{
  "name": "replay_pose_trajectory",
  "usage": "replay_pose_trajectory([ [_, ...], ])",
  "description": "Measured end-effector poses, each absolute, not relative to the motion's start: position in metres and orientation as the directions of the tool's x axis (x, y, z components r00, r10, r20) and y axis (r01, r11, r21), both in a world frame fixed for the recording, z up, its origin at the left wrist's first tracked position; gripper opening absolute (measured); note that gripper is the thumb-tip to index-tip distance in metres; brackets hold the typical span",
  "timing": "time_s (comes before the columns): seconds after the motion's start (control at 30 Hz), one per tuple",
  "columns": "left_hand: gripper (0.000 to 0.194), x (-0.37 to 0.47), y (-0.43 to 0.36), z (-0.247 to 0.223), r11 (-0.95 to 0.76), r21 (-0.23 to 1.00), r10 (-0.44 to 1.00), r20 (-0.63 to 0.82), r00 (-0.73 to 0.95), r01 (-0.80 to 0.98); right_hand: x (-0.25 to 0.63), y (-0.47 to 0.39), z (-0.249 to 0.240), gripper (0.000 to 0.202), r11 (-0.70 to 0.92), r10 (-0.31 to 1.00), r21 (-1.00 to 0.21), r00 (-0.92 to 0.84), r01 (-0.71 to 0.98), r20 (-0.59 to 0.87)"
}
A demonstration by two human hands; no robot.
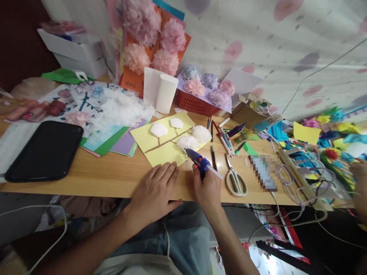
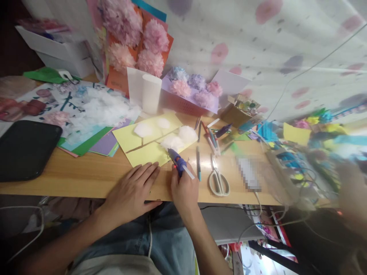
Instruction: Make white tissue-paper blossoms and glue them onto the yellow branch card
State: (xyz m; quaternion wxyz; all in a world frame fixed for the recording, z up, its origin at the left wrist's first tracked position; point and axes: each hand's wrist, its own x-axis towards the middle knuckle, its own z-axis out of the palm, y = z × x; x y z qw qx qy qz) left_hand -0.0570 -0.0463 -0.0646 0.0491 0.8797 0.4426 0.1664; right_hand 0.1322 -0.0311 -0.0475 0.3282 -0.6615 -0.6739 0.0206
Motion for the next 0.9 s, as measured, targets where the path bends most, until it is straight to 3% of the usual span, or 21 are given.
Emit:
replay_pose_trajectory([
  [0.9, 0.084, -0.057, -0.0468, -0.065, -0.602, 0.222, 0.795, 0.248, 0.553, 0.767, 0.1333, -0.0322, -0.0564, 0.027, 0.122, 0.894, -0.372, 0.061, 0.92, 0.443],
])
